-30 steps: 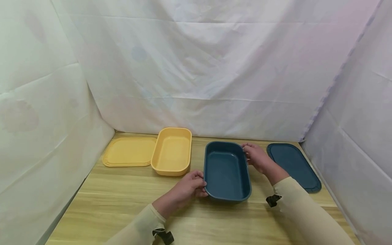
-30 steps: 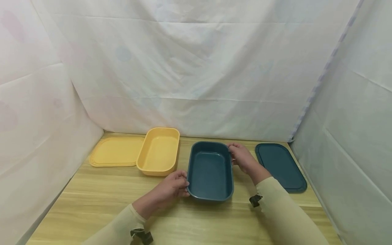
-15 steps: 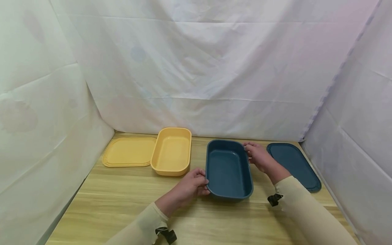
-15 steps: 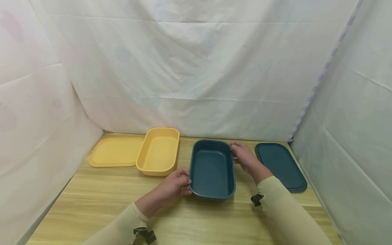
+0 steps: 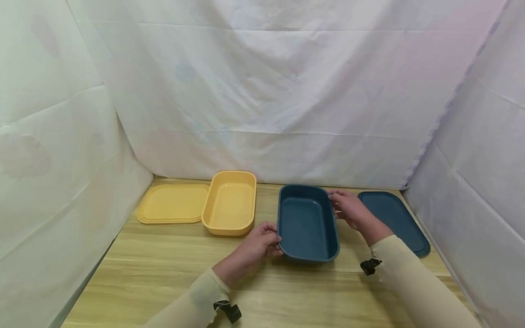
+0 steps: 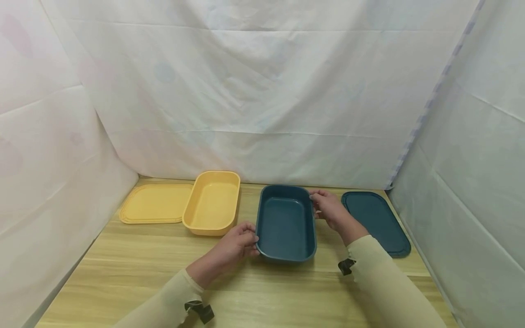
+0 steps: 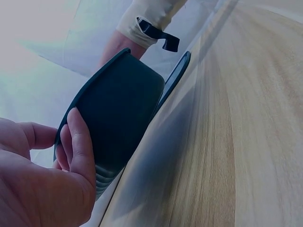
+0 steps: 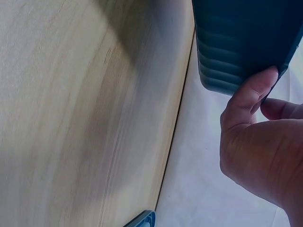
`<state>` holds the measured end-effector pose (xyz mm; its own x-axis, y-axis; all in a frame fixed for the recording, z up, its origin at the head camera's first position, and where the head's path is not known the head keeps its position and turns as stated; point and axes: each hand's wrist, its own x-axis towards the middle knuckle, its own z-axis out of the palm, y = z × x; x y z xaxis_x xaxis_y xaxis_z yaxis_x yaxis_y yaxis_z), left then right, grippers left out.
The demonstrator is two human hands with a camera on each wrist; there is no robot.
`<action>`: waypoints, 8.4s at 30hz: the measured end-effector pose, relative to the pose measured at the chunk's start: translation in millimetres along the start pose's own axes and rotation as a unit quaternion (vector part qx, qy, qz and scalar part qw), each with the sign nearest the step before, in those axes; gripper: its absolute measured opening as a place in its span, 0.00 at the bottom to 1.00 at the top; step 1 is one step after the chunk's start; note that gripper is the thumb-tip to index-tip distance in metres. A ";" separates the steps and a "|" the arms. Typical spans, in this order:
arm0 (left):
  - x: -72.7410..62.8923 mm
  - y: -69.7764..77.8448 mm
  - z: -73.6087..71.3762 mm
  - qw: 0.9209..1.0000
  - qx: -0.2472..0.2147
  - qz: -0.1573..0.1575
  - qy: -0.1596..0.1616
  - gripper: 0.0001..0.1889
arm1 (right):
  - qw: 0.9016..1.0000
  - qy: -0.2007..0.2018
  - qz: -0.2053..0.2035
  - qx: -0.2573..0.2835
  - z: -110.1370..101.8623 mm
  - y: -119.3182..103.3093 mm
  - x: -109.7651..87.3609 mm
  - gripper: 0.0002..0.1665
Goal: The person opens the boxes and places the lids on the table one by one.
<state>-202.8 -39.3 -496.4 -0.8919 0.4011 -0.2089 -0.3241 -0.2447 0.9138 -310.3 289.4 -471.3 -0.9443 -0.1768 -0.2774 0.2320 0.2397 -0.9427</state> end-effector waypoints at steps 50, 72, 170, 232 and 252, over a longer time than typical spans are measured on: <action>43.8 -12.2 31.9 0.998 -0.030 0.040 0.030 0.07 | 0.998 0.037 -0.036 -0.023 -38.9 2.8 9.2 0.28; 70.5 -23.1 52.6 0.998 -0.042 0.030 0.043 0.10 | 0.996 0.077 -0.022 -0.049 -59.8 10.9 17.9 0.30; 115.7 -22.5 95.6 0.998 -0.047 0.018 0.048 0.07 | 0.990 0.055 0.014 -0.125 -125.5 13.6 26.7 0.35; 128.3 -44.1 95.6 0.997 -0.042 -0.005 0.057 0.06 | 0.987 0.097 0.035 -0.122 -120.8 43.5 31.4 0.36; 120.1 -37.1 91.6 0.995 0.054 0.019 0.087 0.07 | 0.980 0.160 0.065 -0.104 -126.0 31.7 22.6 0.47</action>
<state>-269.0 98.8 -523.5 -0.9472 0.2322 -0.2213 -0.2610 -0.1571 0.9525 -353.7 413.3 -484.1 -0.9425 0.1675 -0.2891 0.3338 0.4362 -0.8356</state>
